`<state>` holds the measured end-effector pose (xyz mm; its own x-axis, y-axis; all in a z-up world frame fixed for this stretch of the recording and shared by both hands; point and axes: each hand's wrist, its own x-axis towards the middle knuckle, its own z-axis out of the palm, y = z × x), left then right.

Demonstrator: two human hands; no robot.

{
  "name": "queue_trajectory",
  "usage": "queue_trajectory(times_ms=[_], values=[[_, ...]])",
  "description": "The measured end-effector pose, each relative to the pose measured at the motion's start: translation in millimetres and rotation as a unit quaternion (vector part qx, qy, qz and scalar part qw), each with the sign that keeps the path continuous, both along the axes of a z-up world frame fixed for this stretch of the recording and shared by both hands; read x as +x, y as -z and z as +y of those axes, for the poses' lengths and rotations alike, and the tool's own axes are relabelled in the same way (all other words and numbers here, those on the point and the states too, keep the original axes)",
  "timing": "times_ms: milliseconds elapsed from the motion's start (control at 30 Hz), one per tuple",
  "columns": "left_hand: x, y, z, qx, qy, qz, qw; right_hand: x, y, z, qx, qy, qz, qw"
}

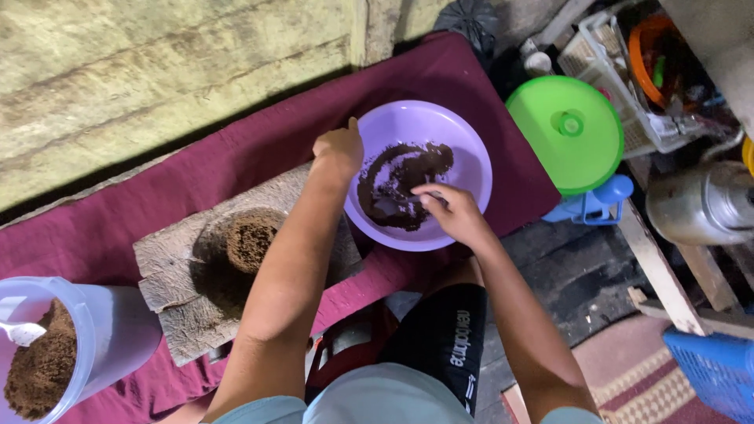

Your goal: Scooping brown powder from a stone mortar into a purple plastic bowl using a spoon.

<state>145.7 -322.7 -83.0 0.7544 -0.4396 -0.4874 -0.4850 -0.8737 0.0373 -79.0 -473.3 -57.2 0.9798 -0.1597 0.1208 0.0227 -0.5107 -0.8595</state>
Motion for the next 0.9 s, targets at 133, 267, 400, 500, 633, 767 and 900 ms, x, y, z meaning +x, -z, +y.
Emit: queue_trajectory(times_ms=[133,267,400,500,633,767,900], values=[[0,-3,4,-0.010,0.005,-0.009,1.000,39,19,-7,-0.045,-0.002,-0.039,0.998],[-5,-9,7,-0.011,0.007,-0.007,1.000,65,43,-36,-0.204,0.061,-0.131,0.968],[-3,-11,5,-0.009,0.001,0.000,1.000,39,74,-54,-0.468,0.150,-0.143,0.859],[-5,-13,5,-0.015,-0.005,0.006,1.000,1,64,-28,-0.455,0.141,-0.106,0.873],[-5,-16,5,-0.014,0.003,0.003,1.000,12,43,9,-0.339,0.069,-0.086,0.934],[-2,-12,7,-0.006,0.016,-0.003,1.000,59,41,5,-0.121,0.054,-0.121,0.984],[-5,-18,7,0.002,0.020,-0.006,1.000,101,78,-36,-0.067,0.157,-0.119,0.978]])
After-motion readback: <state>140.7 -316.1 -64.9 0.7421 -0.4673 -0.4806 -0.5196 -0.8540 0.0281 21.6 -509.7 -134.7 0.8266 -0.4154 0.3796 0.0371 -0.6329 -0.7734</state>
